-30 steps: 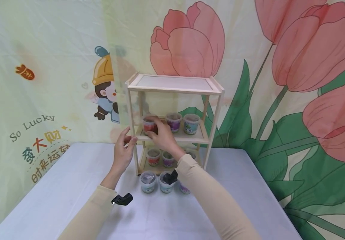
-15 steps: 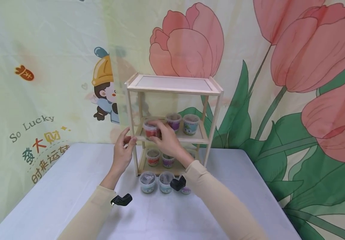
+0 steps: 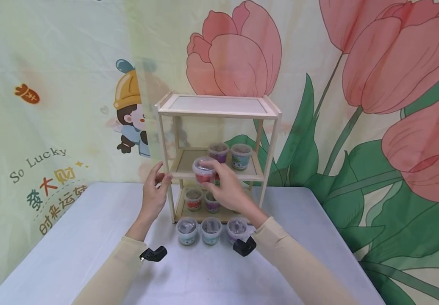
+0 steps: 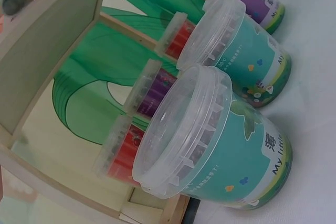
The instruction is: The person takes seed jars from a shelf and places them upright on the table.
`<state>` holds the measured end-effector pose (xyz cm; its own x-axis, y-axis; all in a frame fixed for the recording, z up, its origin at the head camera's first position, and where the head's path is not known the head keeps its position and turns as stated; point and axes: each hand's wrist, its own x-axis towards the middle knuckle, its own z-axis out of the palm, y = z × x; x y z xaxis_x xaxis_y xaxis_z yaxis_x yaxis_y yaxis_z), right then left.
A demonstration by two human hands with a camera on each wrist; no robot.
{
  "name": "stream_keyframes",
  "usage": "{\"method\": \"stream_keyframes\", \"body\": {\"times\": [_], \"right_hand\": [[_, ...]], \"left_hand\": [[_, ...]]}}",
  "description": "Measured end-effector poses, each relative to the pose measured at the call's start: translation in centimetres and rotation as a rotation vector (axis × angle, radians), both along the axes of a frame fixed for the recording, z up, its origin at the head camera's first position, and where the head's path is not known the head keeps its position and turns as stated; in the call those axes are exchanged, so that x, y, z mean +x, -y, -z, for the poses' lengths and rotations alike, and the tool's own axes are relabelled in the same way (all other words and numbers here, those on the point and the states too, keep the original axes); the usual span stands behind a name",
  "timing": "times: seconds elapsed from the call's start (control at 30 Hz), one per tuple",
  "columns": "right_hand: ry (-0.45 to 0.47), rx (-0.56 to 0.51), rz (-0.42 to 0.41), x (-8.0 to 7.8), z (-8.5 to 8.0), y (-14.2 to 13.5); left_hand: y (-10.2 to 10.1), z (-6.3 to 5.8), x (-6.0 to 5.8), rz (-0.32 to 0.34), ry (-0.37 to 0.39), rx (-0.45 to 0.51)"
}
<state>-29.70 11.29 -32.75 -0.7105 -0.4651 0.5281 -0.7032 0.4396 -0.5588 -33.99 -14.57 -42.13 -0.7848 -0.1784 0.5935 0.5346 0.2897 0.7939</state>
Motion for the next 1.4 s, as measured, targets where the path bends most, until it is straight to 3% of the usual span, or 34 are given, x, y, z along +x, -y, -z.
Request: {"method": "stream_keyframes", "body": {"times": [0.4, 0.77, 0.97, 1.4], "right_hand": [[-0.014, -0.013, 0.043, 2.7, 1.9, -4.4], [0.055, 0.027, 0.147, 3.8, 5.5, -9.3], [0.075, 0.038, 0.197, 4.0, 7.7, -11.5], [0.031, 0.067, 0.253, 4.0, 12.3, -14.3]], "left_hand": [[-0.1, 0.0, 0.2, 0.006, -0.007, 0.009], [0.0, 0.1, 0.1, 0.007, -0.013, 0.003], [0.0, 0.1, 0.1, -0.001, -0.016, -0.003], [0.0, 0.1, 0.1, 0.006, -0.007, -0.005]]}}
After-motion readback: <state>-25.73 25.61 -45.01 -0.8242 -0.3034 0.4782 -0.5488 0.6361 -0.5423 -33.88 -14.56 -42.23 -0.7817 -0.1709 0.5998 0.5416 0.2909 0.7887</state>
